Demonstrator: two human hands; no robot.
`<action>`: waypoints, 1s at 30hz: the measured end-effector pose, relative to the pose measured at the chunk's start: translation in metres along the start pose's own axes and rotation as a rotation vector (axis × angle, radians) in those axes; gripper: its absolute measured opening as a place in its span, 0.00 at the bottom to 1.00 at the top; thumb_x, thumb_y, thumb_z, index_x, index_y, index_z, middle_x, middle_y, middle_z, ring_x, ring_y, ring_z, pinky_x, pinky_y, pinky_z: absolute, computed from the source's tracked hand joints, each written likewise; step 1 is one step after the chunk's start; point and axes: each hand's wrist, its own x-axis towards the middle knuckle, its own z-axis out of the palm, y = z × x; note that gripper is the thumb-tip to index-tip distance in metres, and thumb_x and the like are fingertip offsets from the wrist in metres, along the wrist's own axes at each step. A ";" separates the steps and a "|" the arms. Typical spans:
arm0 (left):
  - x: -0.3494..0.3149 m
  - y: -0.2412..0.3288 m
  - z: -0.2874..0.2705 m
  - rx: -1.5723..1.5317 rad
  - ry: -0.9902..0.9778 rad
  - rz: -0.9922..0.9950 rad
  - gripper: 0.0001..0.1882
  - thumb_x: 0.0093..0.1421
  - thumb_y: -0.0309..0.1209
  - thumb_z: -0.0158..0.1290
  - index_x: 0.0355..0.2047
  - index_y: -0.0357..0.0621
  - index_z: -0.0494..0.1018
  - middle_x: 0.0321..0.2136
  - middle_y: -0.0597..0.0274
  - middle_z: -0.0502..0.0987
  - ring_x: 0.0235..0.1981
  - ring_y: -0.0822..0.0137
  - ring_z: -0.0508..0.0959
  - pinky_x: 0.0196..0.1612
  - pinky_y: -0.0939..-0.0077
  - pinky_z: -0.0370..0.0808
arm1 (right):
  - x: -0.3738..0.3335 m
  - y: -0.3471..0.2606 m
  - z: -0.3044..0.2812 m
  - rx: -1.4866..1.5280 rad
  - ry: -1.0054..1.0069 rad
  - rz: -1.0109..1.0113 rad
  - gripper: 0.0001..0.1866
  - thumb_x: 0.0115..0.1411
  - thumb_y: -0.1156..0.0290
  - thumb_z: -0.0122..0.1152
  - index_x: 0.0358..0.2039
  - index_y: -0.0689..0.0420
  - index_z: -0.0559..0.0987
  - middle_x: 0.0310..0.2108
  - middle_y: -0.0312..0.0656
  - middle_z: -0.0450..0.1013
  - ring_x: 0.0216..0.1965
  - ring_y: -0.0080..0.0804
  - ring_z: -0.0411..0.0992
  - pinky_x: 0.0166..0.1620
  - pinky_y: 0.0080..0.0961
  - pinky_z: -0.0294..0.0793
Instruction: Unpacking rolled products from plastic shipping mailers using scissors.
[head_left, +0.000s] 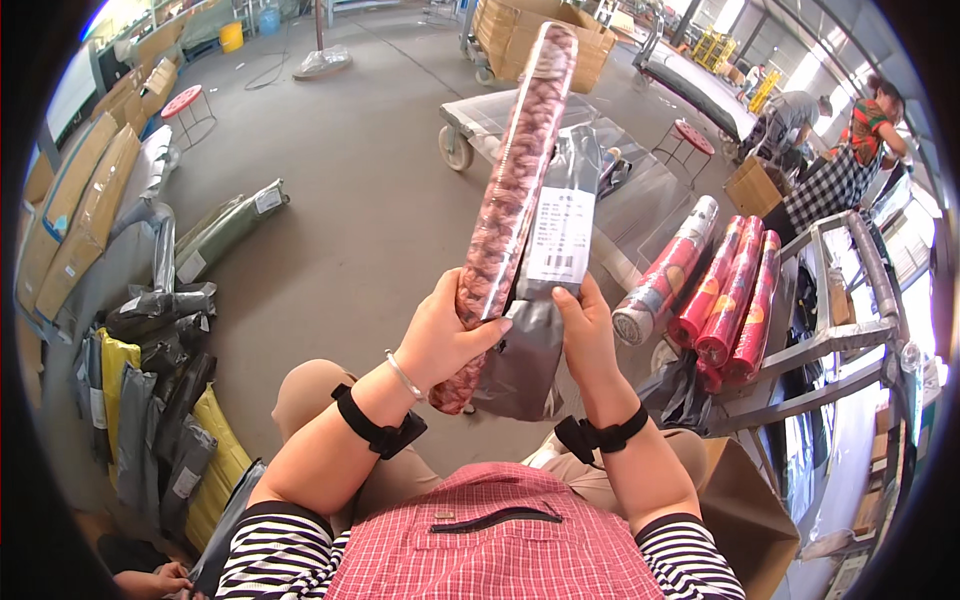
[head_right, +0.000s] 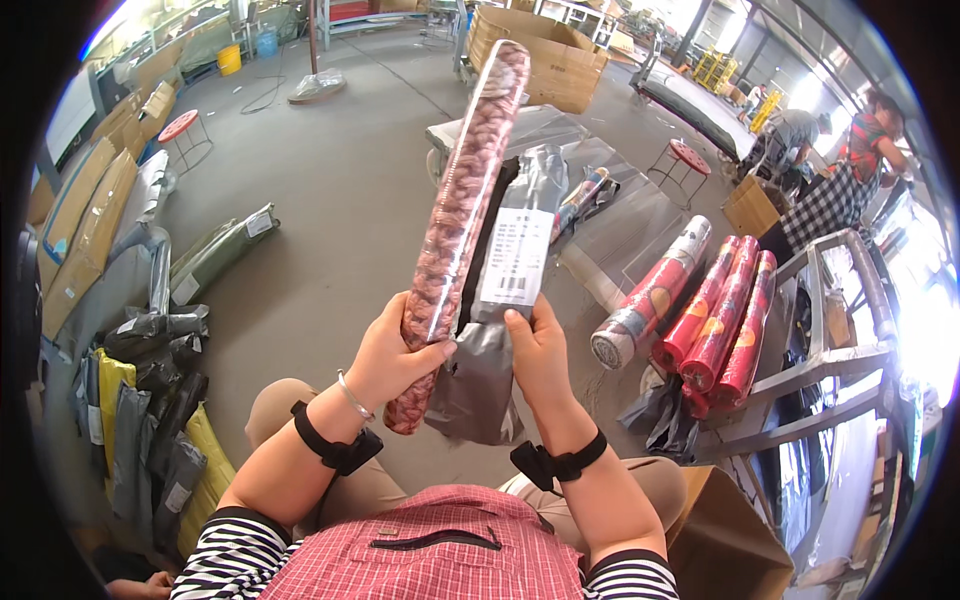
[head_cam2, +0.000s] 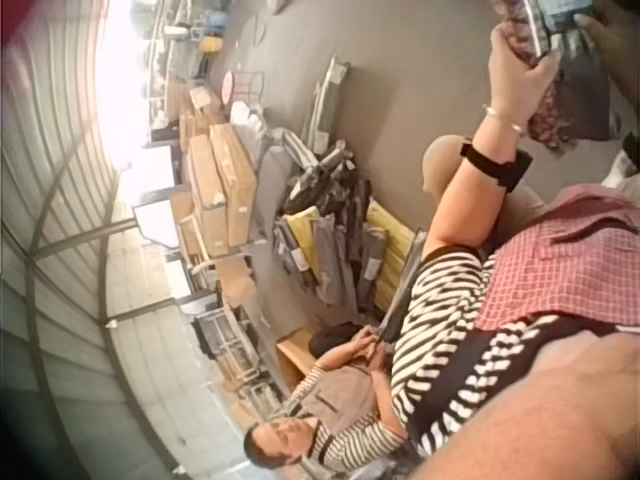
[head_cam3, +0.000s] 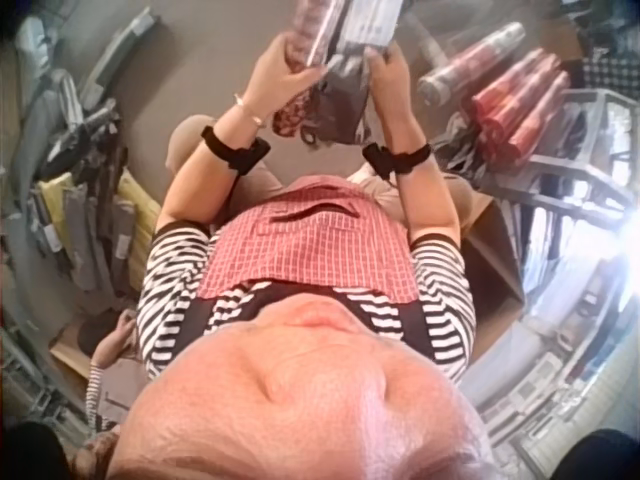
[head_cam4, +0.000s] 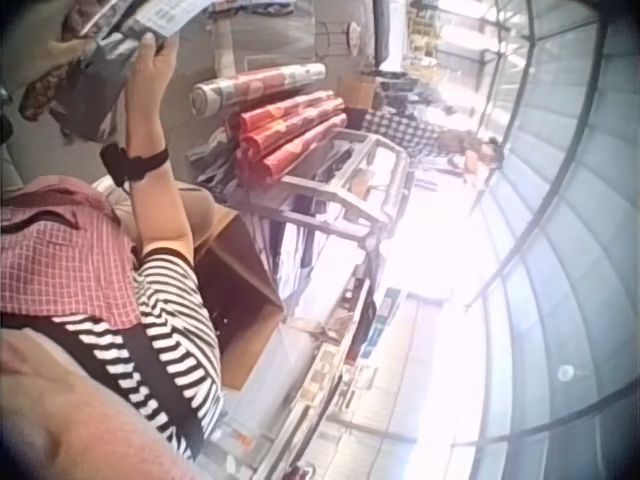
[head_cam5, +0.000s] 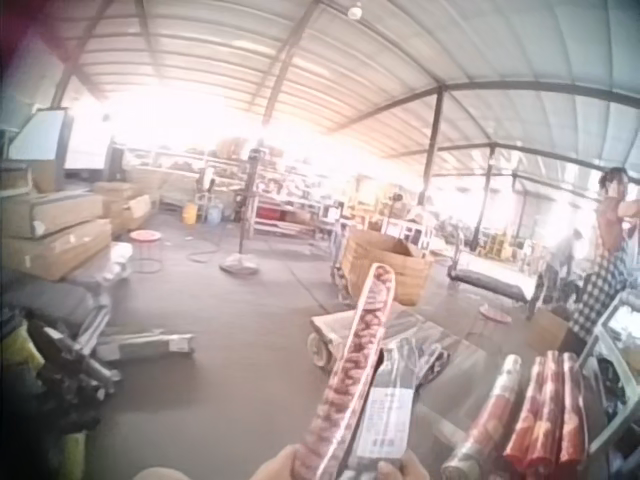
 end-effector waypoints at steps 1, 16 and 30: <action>-0.001 0.001 0.002 0.109 0.002 0.013 0.35 0.49 0.39 0.64 0.51 0.32 0.62 0.40 0.46 0.76 0.41 0.57 0.78 0.45 0.69 0.74 | 0.001 -0.001 0.003 0.073 -0.033 0.028 0.17 0.63 0.78 0.46 0.53 0.64 0.69 0.46 0.40 0.72 0.46 0.23 0.68 0.51 0.22 0.67; 0.017 -0.020 0.029 0.642 -0.212 0.234 0.36 0.53 0.37 0.60 0.59 0.37 0.59 0.53 0.46 0.67 0.52 0.52 0.71 0.51 0.64 0.72 | 0.087 0.042 -0.059 0.359 0.253 0.115 0.19 0.52 0.79 0.61 0.44 0.61 0.67 0.36 0.38 0.69 0.36 0.26 0.71 0.38 0.26 0.75; 0.050 -0.043 0.006 0.642 -0.187 -0.077 0.34 0.51 0.28 0.60 0.58 0.35 0.61 0.47 0.50 0.73 0.48 0.58 0.74 0.46 0.69 0.75 | 0.292 0.172 -0.308 -1.076 0.646 0.324 0.58 0.44 0.50 0.71 0.63 0.69 0.46 0.49 0.67 0.69 0.53 0.57 0.68 0.55 0.40 0.69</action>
